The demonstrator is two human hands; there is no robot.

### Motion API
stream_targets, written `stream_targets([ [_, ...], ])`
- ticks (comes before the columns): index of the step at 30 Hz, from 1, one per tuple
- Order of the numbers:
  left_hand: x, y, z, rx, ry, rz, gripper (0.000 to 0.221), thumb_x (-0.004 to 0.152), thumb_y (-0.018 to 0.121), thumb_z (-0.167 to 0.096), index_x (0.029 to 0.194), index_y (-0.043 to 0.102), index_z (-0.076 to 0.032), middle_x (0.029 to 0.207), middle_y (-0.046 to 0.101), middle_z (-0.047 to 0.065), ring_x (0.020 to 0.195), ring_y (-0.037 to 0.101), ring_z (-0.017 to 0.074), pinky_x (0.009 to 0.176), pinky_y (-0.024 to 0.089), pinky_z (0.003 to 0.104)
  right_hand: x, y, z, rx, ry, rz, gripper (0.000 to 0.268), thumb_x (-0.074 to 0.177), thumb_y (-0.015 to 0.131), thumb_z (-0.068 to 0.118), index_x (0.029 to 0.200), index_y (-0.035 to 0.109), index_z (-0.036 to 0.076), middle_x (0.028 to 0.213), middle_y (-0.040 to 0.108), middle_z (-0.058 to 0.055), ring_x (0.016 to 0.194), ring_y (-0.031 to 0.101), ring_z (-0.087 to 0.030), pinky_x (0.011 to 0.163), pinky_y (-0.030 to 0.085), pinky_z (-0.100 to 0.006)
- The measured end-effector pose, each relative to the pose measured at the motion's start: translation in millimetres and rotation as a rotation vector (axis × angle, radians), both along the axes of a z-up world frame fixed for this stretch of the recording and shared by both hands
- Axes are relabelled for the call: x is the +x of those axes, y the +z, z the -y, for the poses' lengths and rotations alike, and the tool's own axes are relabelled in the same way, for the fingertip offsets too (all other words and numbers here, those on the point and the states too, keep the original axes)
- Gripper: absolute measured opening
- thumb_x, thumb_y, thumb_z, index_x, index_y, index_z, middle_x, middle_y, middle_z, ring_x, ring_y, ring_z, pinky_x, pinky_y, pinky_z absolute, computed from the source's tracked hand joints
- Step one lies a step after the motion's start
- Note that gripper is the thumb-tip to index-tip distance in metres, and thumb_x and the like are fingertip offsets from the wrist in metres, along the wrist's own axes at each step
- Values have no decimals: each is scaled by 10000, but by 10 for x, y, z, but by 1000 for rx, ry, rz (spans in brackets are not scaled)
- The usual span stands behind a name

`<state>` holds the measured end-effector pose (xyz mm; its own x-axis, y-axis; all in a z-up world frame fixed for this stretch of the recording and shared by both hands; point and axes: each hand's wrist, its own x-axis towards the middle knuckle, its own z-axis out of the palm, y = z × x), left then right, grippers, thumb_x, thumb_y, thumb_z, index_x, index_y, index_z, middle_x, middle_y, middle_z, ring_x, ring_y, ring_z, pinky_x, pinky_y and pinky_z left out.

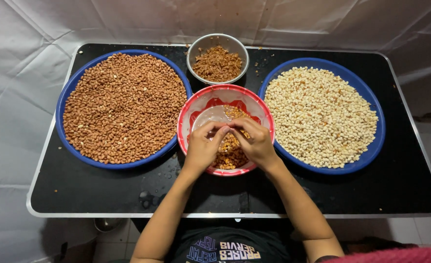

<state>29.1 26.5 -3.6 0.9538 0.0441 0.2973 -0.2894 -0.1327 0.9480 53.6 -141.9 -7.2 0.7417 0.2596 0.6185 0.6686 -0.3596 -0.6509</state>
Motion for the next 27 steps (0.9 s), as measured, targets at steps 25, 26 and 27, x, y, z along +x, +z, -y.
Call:
stream_targets([
  [25, 22, 85, 64, 94, 73, 198, 165, 1010, 670, -226, 934, 779, -128, 747, 724, 89, 761, 734, 280, 691, 585, 371, -55, 142, -36, 140, -14, -26, 149, 893, 782, 8, 1030, 796, 66, 902, 777, -97, 854, 763, -250, 744, 595, -347],
  [26, 26, 52, 68, 88, 73, 192, 188, 1023, 650, -226, 931, 772, -118, 747, 720, 96, 759, 729, 284, 697, 580, 380, -51, 139, -31, 144, -13, -34, 148, 893, 785, 11, 1032, 799, 63, 902, 777, -101, 851, 763, -247, 742, 596, -343],
  [27, 27, 18, 71, 82, 74, 186, 211, 1036, 629, -227, 928, 765, -108, 748, 716, 103, 757, 724, 288, 703, 575, 390, -48, 136, -27, 148, -10, -43, 148, 894, 788, 15, 1034, 801, 60, 903, 778, -105, 849, 762, -245, 740, 596, -339],
])
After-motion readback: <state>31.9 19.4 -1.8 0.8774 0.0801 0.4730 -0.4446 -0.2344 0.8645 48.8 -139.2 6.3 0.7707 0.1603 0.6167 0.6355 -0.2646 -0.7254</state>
